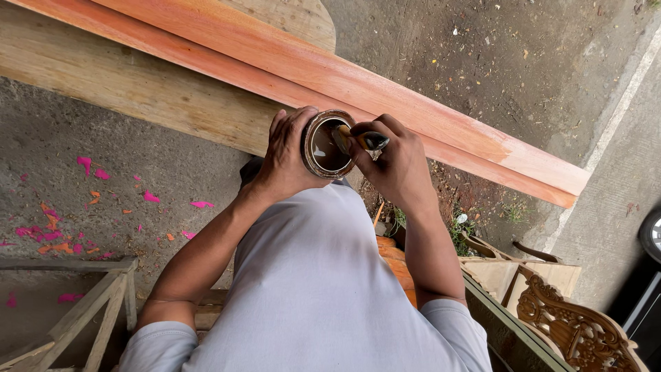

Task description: The person applies a wood stain to long planks using a brush, repeatedly dipping the brush into a can and brushing along the grain. The person flips one plank to coat the other side and then sets the can and brush down.

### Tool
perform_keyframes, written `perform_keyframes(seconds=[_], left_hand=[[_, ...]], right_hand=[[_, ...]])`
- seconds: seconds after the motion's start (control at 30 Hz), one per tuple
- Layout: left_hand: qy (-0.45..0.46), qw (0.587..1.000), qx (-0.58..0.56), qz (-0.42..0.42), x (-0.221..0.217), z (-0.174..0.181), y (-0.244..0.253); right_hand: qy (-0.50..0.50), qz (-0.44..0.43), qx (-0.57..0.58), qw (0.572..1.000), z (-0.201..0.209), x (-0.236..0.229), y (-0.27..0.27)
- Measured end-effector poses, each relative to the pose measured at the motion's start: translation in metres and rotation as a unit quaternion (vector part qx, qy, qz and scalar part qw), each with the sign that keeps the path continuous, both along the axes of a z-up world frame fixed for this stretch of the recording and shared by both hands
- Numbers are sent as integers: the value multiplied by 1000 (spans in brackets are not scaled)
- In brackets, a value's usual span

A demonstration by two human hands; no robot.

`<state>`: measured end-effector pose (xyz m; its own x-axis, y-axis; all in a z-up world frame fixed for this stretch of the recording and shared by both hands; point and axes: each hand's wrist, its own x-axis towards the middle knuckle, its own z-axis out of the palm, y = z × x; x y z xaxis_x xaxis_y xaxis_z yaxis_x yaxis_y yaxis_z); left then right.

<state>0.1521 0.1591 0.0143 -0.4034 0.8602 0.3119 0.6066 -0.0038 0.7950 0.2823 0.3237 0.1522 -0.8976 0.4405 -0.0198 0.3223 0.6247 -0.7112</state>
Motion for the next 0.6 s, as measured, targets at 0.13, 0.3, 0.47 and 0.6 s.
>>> perform_keyframes(seconds=[0.13,0.3,0.47,0.6], left_hand=[[2,1000,-10,3,0,0,-2],[-16,999,-35,15,4,2,2],[-28,997,-73,14,-1,15,-5],[-163,986,-41,-2,-5,20,-1]], right_hand=[[-47,-65,-58,995,5,9,3],[24,-116,-94,989,4,49,15],[99,-189,-243,946,-23,94,31],[185,-306,-279,891,-78,133,49]])
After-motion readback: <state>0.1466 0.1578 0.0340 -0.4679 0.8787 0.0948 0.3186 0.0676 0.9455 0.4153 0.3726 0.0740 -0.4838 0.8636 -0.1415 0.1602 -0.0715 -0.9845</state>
